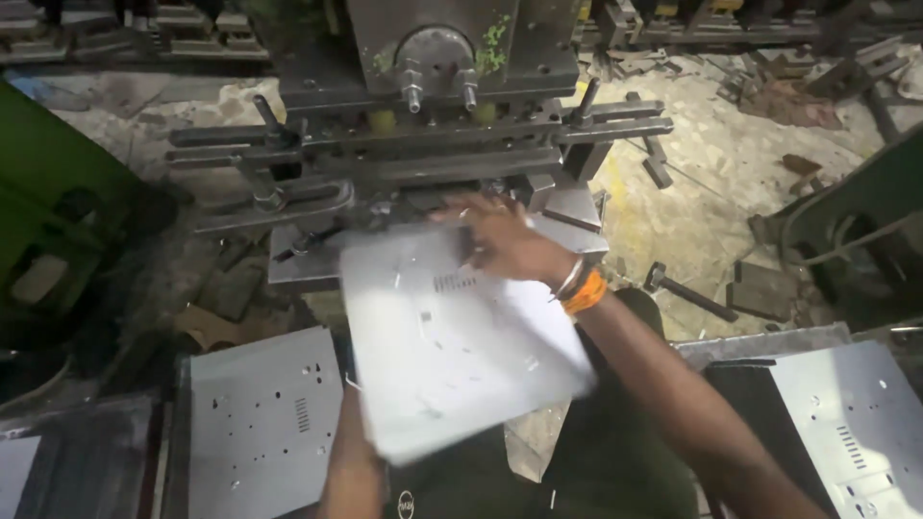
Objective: Using an industrial stamping machine to shape or fold metal plates for assembly.
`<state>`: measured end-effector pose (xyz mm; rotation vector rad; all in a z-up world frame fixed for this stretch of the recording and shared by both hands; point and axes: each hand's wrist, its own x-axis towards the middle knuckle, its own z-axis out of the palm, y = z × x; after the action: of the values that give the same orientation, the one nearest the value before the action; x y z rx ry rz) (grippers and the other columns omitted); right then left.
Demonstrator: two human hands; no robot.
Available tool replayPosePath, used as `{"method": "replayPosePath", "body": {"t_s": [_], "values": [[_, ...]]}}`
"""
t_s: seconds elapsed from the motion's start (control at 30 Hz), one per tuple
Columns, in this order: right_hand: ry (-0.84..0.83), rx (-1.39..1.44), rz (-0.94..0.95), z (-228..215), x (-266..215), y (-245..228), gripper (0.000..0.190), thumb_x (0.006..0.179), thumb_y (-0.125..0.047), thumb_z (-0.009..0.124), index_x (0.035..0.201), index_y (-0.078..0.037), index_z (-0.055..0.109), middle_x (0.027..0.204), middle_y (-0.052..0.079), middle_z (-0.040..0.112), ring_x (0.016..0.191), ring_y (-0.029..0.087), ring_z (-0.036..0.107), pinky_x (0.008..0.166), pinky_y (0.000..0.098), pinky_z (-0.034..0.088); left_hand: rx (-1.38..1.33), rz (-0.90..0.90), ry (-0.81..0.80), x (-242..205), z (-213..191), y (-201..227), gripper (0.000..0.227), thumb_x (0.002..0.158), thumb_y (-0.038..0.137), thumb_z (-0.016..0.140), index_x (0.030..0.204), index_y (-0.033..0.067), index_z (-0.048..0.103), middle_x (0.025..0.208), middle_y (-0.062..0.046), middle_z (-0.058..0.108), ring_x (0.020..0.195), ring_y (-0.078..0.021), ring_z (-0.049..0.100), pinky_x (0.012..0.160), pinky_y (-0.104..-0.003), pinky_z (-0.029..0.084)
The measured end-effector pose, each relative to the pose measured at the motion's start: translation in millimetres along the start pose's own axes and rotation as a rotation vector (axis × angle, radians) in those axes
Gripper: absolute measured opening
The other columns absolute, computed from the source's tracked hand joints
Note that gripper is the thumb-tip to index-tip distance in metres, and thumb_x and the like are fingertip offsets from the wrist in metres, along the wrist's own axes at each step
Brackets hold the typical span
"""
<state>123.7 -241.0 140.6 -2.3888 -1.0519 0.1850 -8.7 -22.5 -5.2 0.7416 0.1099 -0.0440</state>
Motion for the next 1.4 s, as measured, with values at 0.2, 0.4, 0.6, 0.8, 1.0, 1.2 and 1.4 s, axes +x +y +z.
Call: {"method": "replayPosePath", "body": {"t_s": [0.2,0.4,0.6,0.8,1.0,1.2,1.4], "values": [[0.16,-0.237,0.0,7,-25,-59,0.107,0.064,-0.041,0.091,0.152,-0.014,0.036,0.161,0.017,0.028,0.15,0.04,0.016,0.118,0.0632,0.007,-0.015,-0.186,0.002,-14,-37,-26,0.047,0.096,0.027,0.063,0.136,0.0006,0.059,0.122,-0.016,0.069,0.105,-0.0277,0.069,0.09,-0.044,0.058],[0.373,-0.31,0.228,-9,-67,-4,0.064,0.077,-0.032,0.086,0.133,-0.014,0.059,0.144,0.016,0.054,0.13,0.03,0.053,0.103,0.0488,0.047,-0.014,-0.122,-0.135,-25,92,42,0.057,0.075,0.012,0.077,0.129,0.0008,0.061,0.11,-0.015,0.072,0.096,-0.0283,0.071,0.082,-0.042,0.059],[0.395,1.197,0.486,-12,-62,42,0.034,0.09,-0.016,0.066,0.121,-0.003,0.062,0.099,0.004,0.071,0.078,0.015,0.068,0.066,0.0308,0.059,-0.068,-0.124,0.078,58,67,54,0.052,0.082,0.018,0.073,0.128,-0.0042,0.063,0.11,-0.02,0.071,0.097,-0.0341,0.07,0.087,-0.046,0.059],[0.548,0.996,0.527,3,-24,74,0.023,0.095,-0.019,0.067,0.107,0.001,0.071,0.091,0.007,0.071,0.075,0.014,0.065,0.068,0.0275,0.052,0.147,0.188,-0.264,204,-89,-1,0.053,0.099,0.02,0.058,0.146,-0.0048,0.052,0.145,-0.012,0.063,0.132,-0.0211,0.062,0.114,-0.033,0.048],[0.586,1.067,0.392,31,-8,95,0.025,0.089,-0.017,0.073,0.101,0.005,0.068,0.094,0.004,0.07,0.086,0.013,0.065,0.078,0.0269,0.05,0.075,-0.014,0.091,184,-57,26,0.047,0.108,0.018,0.049,0.15,-0.0035,0.048,0.147,-0.018,0.051,0.13,-0.0247,0.052,0.115,-0.037,0.04],[0.6,0.806,0.416,37,-1,109,0.042,0.089,-0.028,0.076,0.106,0.009,0.068,0.096,0.004,0.065,0.089,0.014,0.057,0.084,0.0278,0.045,0.077,0.136,0.185,150,-24,45,0.041,0.108,0.008,0.061,0.144,-0.0101,0.053,0.143,-0.024,0.059,0.119,-0.0262,0.063,0.106,-0.044,0.045],[0.571,0.893,0.563,22,-7,69,0.042,0.087,-0.029,0.074,0.11,0.004,0.066,0.096,0.006,0.07,0.088,0.016,0.062,0.082,0.0281,0.049,0.004,0.142,-0.018,142,-18,47,0.042,0.107,0.013,0.052,0.145,-0.0054,0.053,0.146,-0.018,0.058,0.127,-0.0233,0.06,0.112,-0.038,0.045]]}}
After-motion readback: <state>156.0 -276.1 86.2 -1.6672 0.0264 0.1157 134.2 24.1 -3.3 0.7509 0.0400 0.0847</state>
